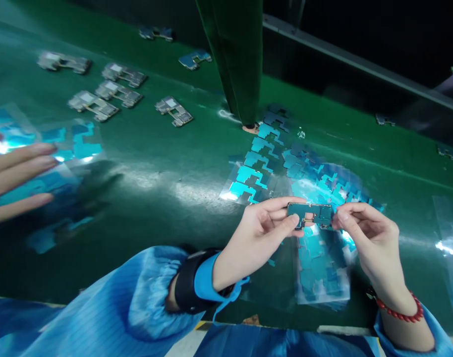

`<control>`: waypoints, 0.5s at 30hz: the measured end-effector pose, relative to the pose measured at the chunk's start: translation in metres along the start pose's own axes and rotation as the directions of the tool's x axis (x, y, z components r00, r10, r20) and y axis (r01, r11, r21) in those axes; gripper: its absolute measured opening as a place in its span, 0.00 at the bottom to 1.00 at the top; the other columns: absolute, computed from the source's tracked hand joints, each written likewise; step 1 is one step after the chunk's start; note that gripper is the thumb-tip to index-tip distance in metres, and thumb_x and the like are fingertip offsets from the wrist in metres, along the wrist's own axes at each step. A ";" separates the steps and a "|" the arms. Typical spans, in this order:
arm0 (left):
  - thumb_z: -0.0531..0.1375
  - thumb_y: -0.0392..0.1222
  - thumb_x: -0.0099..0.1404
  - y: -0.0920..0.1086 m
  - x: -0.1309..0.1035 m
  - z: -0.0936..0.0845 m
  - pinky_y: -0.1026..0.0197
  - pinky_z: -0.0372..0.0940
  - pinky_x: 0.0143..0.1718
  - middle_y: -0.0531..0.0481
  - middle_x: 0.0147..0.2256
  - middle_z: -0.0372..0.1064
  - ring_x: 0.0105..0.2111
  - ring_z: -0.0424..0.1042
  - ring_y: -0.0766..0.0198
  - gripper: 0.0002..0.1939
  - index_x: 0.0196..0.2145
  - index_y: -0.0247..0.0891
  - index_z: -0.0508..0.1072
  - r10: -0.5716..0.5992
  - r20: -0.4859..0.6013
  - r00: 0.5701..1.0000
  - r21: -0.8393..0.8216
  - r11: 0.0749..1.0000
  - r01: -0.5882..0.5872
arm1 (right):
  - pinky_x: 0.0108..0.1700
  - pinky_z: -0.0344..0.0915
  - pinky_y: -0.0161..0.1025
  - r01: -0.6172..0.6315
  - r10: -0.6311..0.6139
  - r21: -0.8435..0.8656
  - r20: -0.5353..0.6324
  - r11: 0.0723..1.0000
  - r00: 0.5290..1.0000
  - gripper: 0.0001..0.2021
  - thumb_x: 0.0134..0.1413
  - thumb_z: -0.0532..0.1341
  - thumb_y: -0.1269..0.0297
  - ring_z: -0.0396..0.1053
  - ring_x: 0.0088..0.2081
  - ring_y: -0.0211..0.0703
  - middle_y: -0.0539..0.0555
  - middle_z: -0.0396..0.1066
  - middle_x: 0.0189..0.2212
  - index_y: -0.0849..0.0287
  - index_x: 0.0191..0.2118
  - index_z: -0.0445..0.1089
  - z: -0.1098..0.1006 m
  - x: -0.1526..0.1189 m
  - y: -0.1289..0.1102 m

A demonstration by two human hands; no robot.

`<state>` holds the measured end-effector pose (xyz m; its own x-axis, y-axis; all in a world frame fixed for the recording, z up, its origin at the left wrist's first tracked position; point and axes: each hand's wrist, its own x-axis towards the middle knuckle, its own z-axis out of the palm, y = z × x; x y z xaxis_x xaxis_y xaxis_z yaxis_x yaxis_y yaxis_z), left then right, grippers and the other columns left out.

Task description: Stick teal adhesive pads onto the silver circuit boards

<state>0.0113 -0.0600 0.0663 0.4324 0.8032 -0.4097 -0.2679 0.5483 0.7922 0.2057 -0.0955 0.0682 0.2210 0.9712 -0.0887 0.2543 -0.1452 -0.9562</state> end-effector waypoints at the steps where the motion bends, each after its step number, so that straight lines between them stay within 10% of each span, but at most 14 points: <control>1: 0.64 0.38 0.60 0.000 0.000 0.000 0.65 0.76 0.37 0.47 0.35 0.80 0.38 0.79 0.60 0.13 0.44 0.33 0.74 -0.005 0.001 1.000 0.007 1.000 0.005 | 0.30 0.71 0.32 0.000 0.001 0.012 -0.008 1.000 1.000 0.04 0.52 0.67 0.63 0.72 0.26 0.36 0.51 0.74 0.24 0.57 0.33 0.75 0.001 0.000 0.001; 15: 0.63 0.37 0.61 -0.006 0.001 -0.001 0.63 0.75 0.38 0.46 0.36 0.80 0.37 0.79 0.59 0.15 0.46 0.32 0.73 0.058 0.070 0.996 -0.014 0.998 -0.057 | 0.31 0.73 0.34 -0.032 0.030 0.025 0.062 0.999 0.998 0.12 0.52 0.67 0.55 0.74 0.29 0.40 0.54 0.78 0.31 0.56 0.38 0.78 0.005 -0.001 0.009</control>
<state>0.0123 -0.0625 0.0604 0.4750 0.8156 -0.3305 -0.3043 0.5046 0.8079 0.2027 -0.0972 0.0582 0.1700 0.9762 -0.1349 0.2234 -0.1715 -0.9595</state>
